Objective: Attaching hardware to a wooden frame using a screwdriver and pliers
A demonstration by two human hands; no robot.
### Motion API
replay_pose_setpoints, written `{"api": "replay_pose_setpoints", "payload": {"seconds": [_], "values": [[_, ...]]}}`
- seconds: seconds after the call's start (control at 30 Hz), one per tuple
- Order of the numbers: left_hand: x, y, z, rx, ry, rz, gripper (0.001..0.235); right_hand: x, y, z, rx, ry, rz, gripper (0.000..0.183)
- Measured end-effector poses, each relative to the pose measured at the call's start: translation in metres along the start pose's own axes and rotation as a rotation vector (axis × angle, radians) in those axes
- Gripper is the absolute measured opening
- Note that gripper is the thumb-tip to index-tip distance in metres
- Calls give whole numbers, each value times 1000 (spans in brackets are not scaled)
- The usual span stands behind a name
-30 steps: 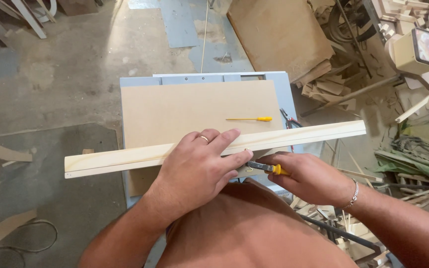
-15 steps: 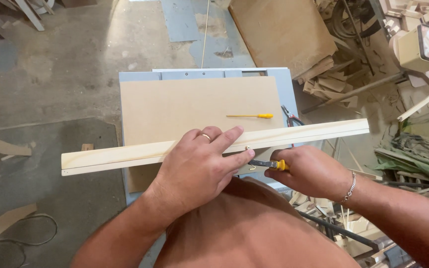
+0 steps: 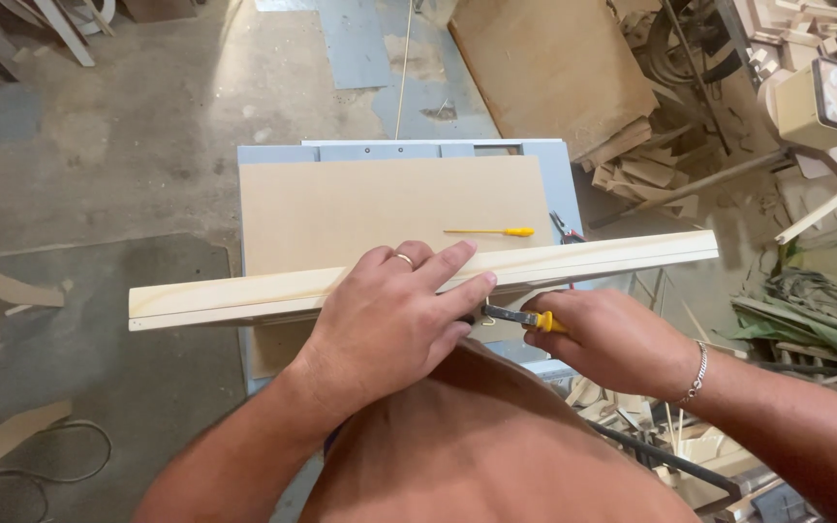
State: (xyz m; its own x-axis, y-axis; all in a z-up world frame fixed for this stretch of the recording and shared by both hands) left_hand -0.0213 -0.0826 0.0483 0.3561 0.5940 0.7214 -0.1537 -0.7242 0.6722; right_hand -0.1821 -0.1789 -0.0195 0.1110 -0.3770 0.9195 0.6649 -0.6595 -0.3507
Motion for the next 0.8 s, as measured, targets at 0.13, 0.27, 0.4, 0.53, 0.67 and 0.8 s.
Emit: {"api": "replay_pose_setpoints", "payload": {"seconds": [0.13, 0.27, 0.4, 0.53, 0.67, 0.8], "values": [[0, 1, 0, -5, 13, -15, 47, 2, 0, 1, 52, 27, -26, 37], [-3, 0, 1, 5, -7, -4, 46, 1, 0, 2, 70, 54, -2, 37], [-1, 1, 0, -4, 0, -27, 45, -4, 1, -2, 95, -2, -10, 23], [1, 1, -2, -4, 2, -41, 41, -8, 4, -4, 52, -50, 38, 29], [2, 0, -4, 0, 7, -56, 42, -11, 6, -7, 7, -90, 70, 30], [4, 1, -4, -6, 11, -64, 38, -14, 9, -8, 52, -87, 70, 34]]}}
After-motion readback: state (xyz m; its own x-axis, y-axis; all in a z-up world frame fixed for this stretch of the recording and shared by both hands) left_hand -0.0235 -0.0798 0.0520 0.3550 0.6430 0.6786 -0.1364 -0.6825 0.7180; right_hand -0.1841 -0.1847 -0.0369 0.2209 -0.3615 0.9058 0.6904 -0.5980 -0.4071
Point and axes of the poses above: each hand's wrist, its own y-axis towards the middle knuckle, its own x-axis out of the back of the hand, z = x × y, the point moved 9 cm from there along y, towards the middle knuckle, and after that the axes turned 15 degrees about -z, right-handed, at the moved point
